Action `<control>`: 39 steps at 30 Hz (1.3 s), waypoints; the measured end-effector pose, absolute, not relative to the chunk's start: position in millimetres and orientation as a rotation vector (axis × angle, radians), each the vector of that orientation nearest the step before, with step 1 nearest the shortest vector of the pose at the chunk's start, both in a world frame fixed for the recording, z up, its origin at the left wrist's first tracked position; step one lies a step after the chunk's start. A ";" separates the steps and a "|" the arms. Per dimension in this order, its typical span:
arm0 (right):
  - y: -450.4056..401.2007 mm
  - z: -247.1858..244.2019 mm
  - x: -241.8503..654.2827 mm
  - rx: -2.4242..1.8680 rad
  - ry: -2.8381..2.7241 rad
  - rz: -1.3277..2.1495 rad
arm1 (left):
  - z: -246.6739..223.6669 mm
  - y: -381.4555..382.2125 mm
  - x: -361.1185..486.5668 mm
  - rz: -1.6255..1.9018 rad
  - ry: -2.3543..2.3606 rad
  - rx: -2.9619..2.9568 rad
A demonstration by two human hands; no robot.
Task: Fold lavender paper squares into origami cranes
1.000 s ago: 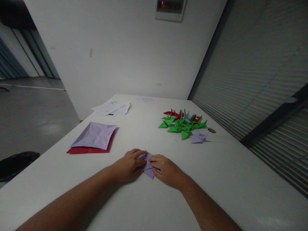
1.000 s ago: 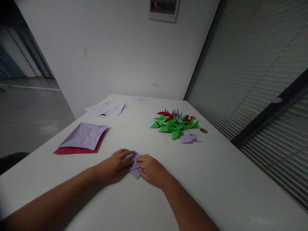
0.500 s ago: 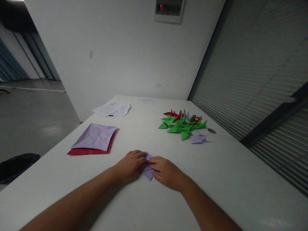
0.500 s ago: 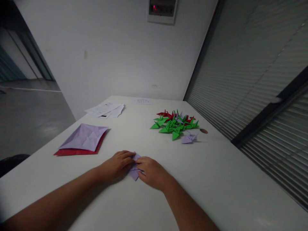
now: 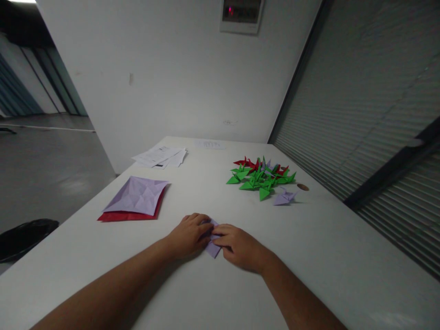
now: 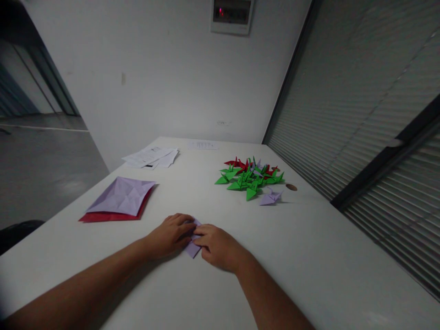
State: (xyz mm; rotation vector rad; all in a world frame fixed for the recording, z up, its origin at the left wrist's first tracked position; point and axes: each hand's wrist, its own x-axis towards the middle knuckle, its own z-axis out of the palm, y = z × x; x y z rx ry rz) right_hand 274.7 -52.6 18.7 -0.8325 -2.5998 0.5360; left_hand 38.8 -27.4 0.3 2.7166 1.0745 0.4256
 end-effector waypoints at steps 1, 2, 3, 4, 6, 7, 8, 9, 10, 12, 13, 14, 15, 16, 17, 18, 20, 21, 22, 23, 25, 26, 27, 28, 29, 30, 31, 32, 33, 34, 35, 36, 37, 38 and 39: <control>-53.0 19.2 274.9 -0.829 -2.606 0.538 | 0.7 -27.8 38.9 0.420 1.072 2.716; -53.3 19.7 275.0 -0.827 -2.611 0.540 | 0.9 -28.0 38.8 0.416 1.073 2.715; -53.7 20.3 275.1 -0.828 -2.613 0.540 | 0.9 -28.2 38.7 0.411 1.072 2.715; -54.0 21.0 275.0 -0.832 -2.613 0.539 | 0.7 -28.1 38.5 0.408 1.072 2.715; -54.5 22.7 275.0 -0.839 -2.617 0.534 | -0.1 -27.5 37.8 0.408 1.068 2.719; -54.7 23.6 275.2 -0.838 -2.623 0.530 | -0.6 -27.0 37.4 0.409 1.064 2.723; -54.8 24.5 275.7 -0.835 -2.632 0.525 | -1.1 -26.5 36.9 0.411 1.059 2.726; -54.8 25.3 276.5 -0.832 -2.642 0.520 | -1.5 -26.1 36.4 0.410 1.055 2.731; -54.8 26.0 277.6 -0.832 -2.652 0.514 | -1.6 -25.6 36.0 0.407 1.050 2.735; -54.8 26.8 280.5 -0.850 -2.657 0.496 | -1.5 -25.1 35.5 0.396 1.040 2.744; -54.7 27.0 282.0 -0.864 -2.654 0.484 | -1.4 -24.9 35.5 0.392 1.038 2.747; -54.7 27.0 283.3 -0.873 -2.651 0.473 | -1.3 -24.8 35.8 0.389 1.037 2.749; -54.7 27.1 284.2 -0.878 -2.650 0.464 | -1.3 -24.8 36.3 0.390 1.044 2.749; -54.6 27.2 284.8 -0.877 -2.652 0.459 | -1.6 -24.8 37.1 0.391 1.056 2.746; -54.5 27.4 285.0 -0.872 -2.656 0.457 | -1.9 -24.8 38.0 0.393 1.073 2.741; -54.3 27.7 284.9 -0.865 -2.663 0.458 | -2.5 -24.9 39.0 0.394 1.089 2.734; -53.7 28.4 284.2 -0.857 -2.675 0.463 | -3.7 -25.3 41.0 0.407 1.122 2.720; -53.4 28.6 283.8 -0.856 -2.679 0.464 | -4.4 -25.7 41.9 0.415 1.134 2.714; -53.1 28.6 283.4 -0.856 -2.681 0.463 | -5.1 -26.1 42.7 0.425 1.144 2.709; -52.8 28.3 283.2 -0.857 -2.681 0.462 | -5.7 -26.6 43.3 0.433 1.154 2.704; -52.3 27.2 283.3 -0.857 -2.679 0.455 | -7.0 -27.6 44.2 0.446 1.170 2.697; -52.3 26.7 283.4 -0.856 -2.680 0.452 | -7.6 -27.9 44.4 0.452 1.175 2.695; -52.3 26.2 283.6 -0.854 -2.683 0.448 | -8.3 -28.2 44.5 0.460 1.176 2.696; -52.4 26.1 283.7 -0.851 -2.687 0.443 | -8.8 -28.4 44.5 0.467 1.171 2.699; -52.5 26.4 283.9 -0.848 -2.691 0.438 | -9.4 -28.4 44.4 0.474 1.165 2.703; -52.8 27.1 284.1 -0.847 -2.696 0.434 | -9.8 -28.3 44.4 0.480 1.158 2.706; -53.0 28.1 284.2 -0.851 -2.700 0.428 | -10.2 -28.1 44.3 0.482 1.150 2.711; -53.3 29.3 284.3 -0.861 -2.704 0.420 | -10.5 -27.8 44.2 0.483 1.142 2.715; -53.5 30.6 284.4 -0.875 -2.707 0.409 | -10.7 -27.6 44.2 0.485 1.136 2.719; -53.7 31.9 284.5 -0.892 -2.711 0.398 | -10.8 -27.4 44.2 0.486 1.130 2.722; -53.8 33.0 284.5 -0.907 -2.715 0.388 | -10.8 -27.2 44.2 0.488 1.127 2.726; -53.9 34.0 284.4 -0.919 -2.718 0.384 | -10.7 -27.1 44.2 0.487 1.124 2.729; -53.9 34.8 284.3 -0.927 -2.721 0.385 | -10.6 -27.0 44.3 0.484 1.123 2.732; -54.0 35.3 284.2 -0.931 -2.720 0.393 | -10.5 -26.9 44.3 0.481 1.125 2.733; -54.0 35.7 284.1 -0.932 -2.719 0.404 | -10.4 -26.9 44.2 0.475 1.125 2.734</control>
